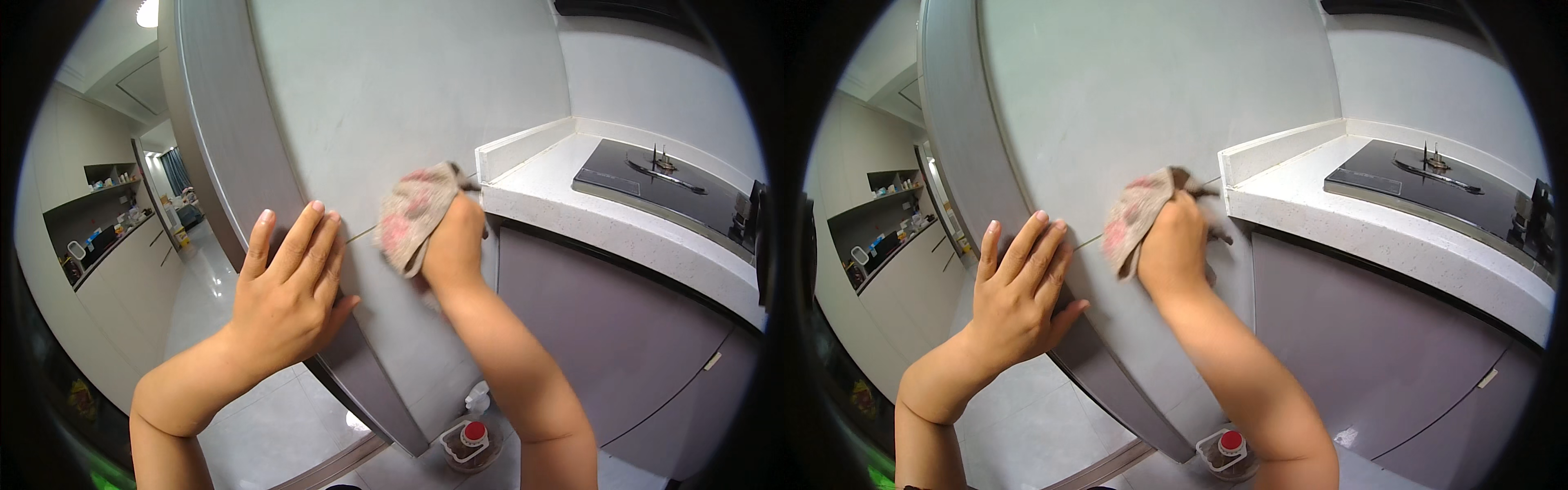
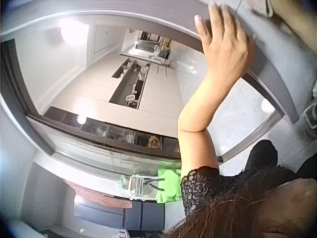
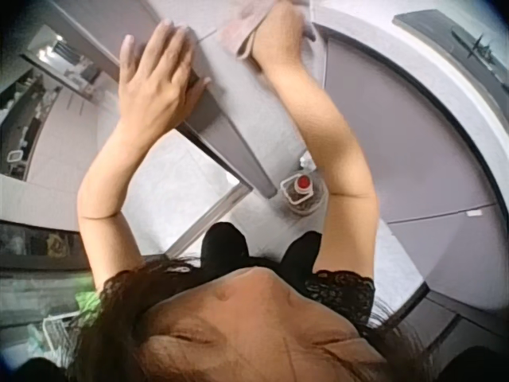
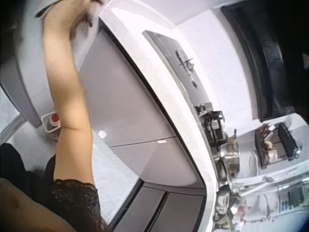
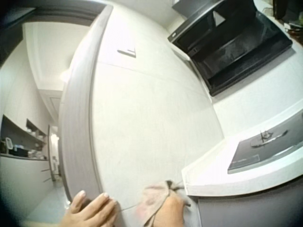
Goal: The person wipes a vertical wall surface with a cloth, moving from upper sections down to the baseboard and corner. They repeatedly rub the wall and the junction with the floor, occasionally folding the cloth to use a clean side.
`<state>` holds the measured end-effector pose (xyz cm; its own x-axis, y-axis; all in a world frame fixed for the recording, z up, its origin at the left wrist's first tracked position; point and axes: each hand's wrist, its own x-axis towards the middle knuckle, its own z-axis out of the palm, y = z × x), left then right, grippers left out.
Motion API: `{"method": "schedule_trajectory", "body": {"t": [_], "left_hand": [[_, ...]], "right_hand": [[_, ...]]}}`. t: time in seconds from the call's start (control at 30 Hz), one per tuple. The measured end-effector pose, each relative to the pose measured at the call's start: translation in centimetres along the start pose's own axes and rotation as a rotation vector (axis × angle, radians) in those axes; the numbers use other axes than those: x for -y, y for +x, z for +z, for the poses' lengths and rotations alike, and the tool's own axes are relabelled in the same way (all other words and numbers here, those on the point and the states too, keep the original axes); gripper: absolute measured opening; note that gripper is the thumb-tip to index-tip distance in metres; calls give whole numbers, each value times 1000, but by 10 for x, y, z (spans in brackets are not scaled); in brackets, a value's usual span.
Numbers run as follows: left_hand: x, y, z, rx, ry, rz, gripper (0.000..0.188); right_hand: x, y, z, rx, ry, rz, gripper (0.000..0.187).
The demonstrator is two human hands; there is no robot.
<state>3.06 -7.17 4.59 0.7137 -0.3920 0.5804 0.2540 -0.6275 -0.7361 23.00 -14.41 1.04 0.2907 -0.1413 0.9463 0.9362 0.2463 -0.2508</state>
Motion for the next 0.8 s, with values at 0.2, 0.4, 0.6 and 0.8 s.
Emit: {"method": "schedule_trajectory", "body": {"t": [0.2,0.4,0.6,0.8], "left_hand": [[-1,4,1,-9,-25,7,58],[7,2,3,-45,7,36,54],[14,9,-1,-66,27,69,43],[14,28,1,-161,-15,35,29]], "right_hand": [[-9,36,-22,38,-39,352,14],[-3,40,-3,11,6,161,10],[0,28,5,-4,-10,43,15],[4,22,8,-40,-45,115,23]]}}
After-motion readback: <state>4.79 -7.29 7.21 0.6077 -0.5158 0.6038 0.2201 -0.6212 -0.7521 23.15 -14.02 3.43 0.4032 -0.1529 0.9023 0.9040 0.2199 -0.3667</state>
